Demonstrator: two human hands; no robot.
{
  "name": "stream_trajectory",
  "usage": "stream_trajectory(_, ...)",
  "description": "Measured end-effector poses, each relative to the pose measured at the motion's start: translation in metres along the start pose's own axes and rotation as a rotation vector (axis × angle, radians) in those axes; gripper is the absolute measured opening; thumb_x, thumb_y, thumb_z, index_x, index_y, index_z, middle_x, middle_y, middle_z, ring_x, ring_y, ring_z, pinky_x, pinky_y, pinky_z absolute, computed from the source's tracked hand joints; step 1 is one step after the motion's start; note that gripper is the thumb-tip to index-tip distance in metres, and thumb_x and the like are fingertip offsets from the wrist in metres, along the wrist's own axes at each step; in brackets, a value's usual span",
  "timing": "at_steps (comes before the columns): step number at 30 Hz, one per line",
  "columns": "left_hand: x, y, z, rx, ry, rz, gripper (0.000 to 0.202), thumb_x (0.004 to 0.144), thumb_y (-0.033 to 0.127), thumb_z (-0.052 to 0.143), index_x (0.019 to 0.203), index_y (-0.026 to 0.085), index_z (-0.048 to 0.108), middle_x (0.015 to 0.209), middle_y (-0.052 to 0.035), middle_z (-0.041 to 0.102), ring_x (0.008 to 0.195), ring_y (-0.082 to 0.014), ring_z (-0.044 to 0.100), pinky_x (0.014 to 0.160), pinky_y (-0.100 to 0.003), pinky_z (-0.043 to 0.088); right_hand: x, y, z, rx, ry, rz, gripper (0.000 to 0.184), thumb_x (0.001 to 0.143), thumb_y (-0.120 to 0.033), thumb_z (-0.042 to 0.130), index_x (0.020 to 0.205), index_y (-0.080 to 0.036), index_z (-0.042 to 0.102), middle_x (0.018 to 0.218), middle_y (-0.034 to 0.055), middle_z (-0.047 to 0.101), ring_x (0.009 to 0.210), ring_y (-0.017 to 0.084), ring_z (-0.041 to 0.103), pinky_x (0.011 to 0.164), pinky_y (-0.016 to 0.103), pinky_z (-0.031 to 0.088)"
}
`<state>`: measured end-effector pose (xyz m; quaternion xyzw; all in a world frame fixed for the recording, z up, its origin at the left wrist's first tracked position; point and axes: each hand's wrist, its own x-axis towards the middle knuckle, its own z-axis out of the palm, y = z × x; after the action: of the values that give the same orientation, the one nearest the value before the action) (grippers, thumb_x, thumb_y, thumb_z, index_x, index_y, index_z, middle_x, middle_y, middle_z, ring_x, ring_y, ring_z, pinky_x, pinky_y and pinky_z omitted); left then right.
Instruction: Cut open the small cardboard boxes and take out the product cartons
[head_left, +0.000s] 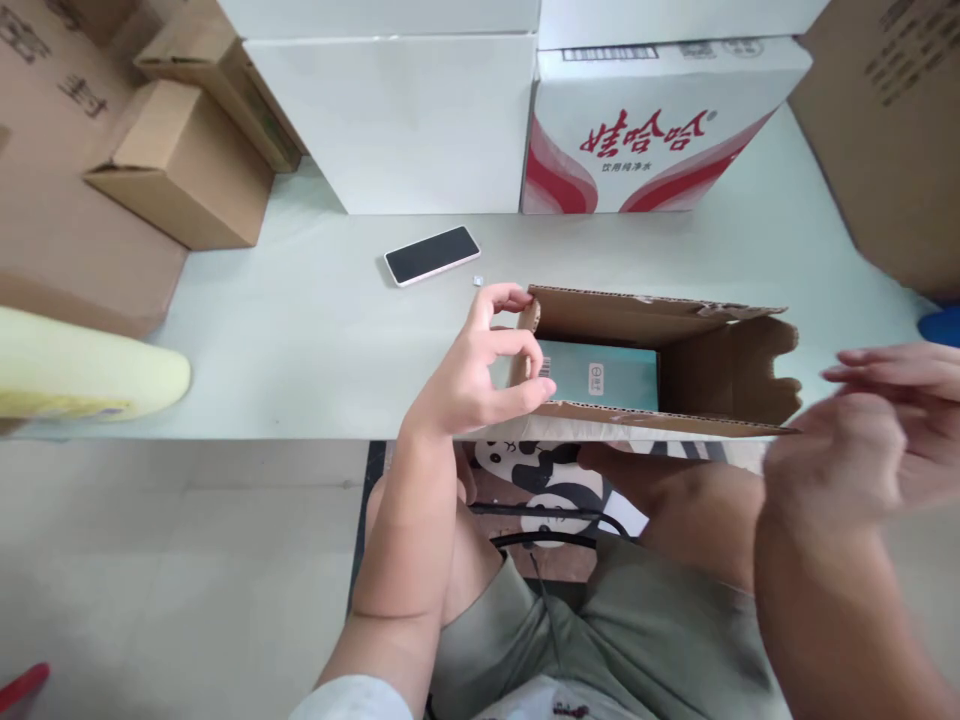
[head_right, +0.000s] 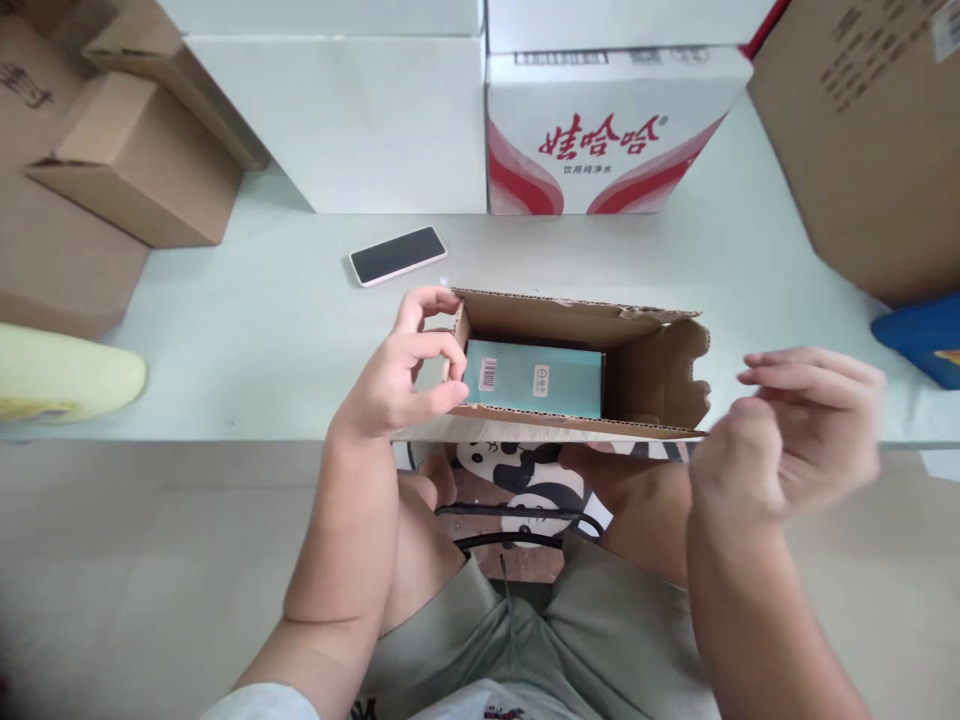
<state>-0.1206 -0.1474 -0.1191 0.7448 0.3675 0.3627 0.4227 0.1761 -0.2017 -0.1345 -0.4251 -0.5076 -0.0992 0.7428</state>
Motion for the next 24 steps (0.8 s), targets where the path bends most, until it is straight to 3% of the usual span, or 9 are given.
stream_trajectory(2,-0.007,0.011,-0.006,0.008,-0.074,-0.051,0.022,0.078,0.037,0.075,0.069,0.021,0.063,0.145,-0.0090,0.040,0.145,-0.0320,0.041,0.130,-0.049,0.035,0.023,-0.038,-0.002,-0.187,-0.203,-0.104,0.009,0.076,-0.030,0.071,0.074,-0.023,0.066,0.067,0.0007,0.061,0.058,0.016,0.054,0.057,0.032,0.035)
stream_trajectory(4,-0.012,0.020,-0.011,0.023,-0.139,-0.104,0.026,0.078,0.040,0.078,0.069,0.021,0.064,0.147,-0.0086,0.037,0.149,-0.0332,0.037,0.131,-0.050,0.034,0.042,-0.074,0.002,-0.394,-0.624,0.030,0.007,0.086,-0.032,0.069,0.085,-0.025,0.070,0.070,0.0004,0.067,0.058,0.017,0.059,0.055,0.032,0.039)
stream_trajectory(6,-0.015,0.026,-0.016,0.055,-0.186,-0.145,0.029,0.078,0.043,0.081,0.070,0.021,0.065,0.145,-0.0087,0.037,0.151,-0.0339,0.034,0.132,-0.053,0.032,0.055,-0.098,0.013,-0.519,-1.097,0.177,0.016,0.093,-0.038,0.061,0.096,-0.027,0.071,0.075,-0.0004,0.071,0.058,0.018,0.062,0.054,0.032,0.045)
stream_trajectory(8,-0.017,0.030,-0.019,0.075,-0.228,-0.156,0.029,0.077,0.045,0.083,0.071,0.021,0.067,0.140,-0.0087,0.038,0.149,-0.0332,0.037,0.132,-0.054,0.033,0.059,-0.103,0.029,-0.628,-1.482,0.209,0.029,0.096,-0.043,0.052,0.111,-0.027,0.072,0.086,0.0012,0.076,0.069,0.021,0.070,0.062,0.034,0.053)
stream_trajectory(10,-0.018,0.032,-0.021,0.069,-0.264,-0.155,0.028,0.078,0.045,0.082,0.074,0.022,0.068,0.134,-0.0081,0.039,0.144,-0.0317,0.043,0.129,-0.054,0.037,0.058,-0.093,0.046,-0.739,-1.735,0.155,0.042,0.096,-0.042,0.050,0.131,-0.026,0.068,0.112,0.0058,0.078,0.095,0.027,0.075,0.081,0.041,0.059)
stream_trajectory(13,-0.020,0.032,-0.022,0.045,-0.289,-0.166,0.029,0.079,0.047,0.081,0.077,0.022,0.068,0.129,-0.0068,0.040,0.135,-0.0297,0.050,0.125,-0.052,0.043,0.050,-0.072,0.063,-0.765,-1.954,0.097,0.067,0.090,-0.040,0.060,0.155,-0.030,0.052,0.160,0.0063,0.053,0.134,0.033,0.063,0.109,0.046,0.055)
stream_trajectory(16,-0.021,0.031,-0.022,0.036,-0.300,-0.174,0.030,0.080,0.048,0.081,0.077,0.022,0.067,0.130,-0.0058,0.041,0.131,-0.0287,0.054,0.121,-0.051,0.047,0.041,-0.063,0.069,-0.809,-2.053,0.098,0.084,0.085,-0.045,0.068,0.163,-0.038,0.040,0.174,0.0011,0.031,0.146,0.035,0.053,0.117,0.049,0.051)
stream_trajectory(20,-0.021,0.030,-0.022,0.031,-0.313,-0.172,0.031,0.081,0.050,0.079,0.077,0.022,0.066,0.132,-0.0060,0.040,0.126,-0.0285,0.056,0.120,-0.051,0.048,0.032,-0.063,0.068,-0.916,-2.026,-0.055,0.095,0.084,-0.053,0.070,0.168,-0.036,0.031,0.172,0.0064,0.034,0.130,0.040,0.063,0.105,0.055,0.057)
stream_trajectory(24,-0.020,0.029,-0.023,0.038,-0.326,-0.183,0.031,0.081,0.050,0.079,0.078,0.022,0.066,0.133,-0.0058,0.038,0.123,-0.0278,0.057,0.118,-0.051,0.049,0.031,-0.057,0.065,-0.926,-1.971,-0.282,0.087,0.087,-0.044,0.065,0.168,-0.033,0.034,0.168,0.0094,0.040,0.114,0.036,0.069,0.082,0.046,0.061)
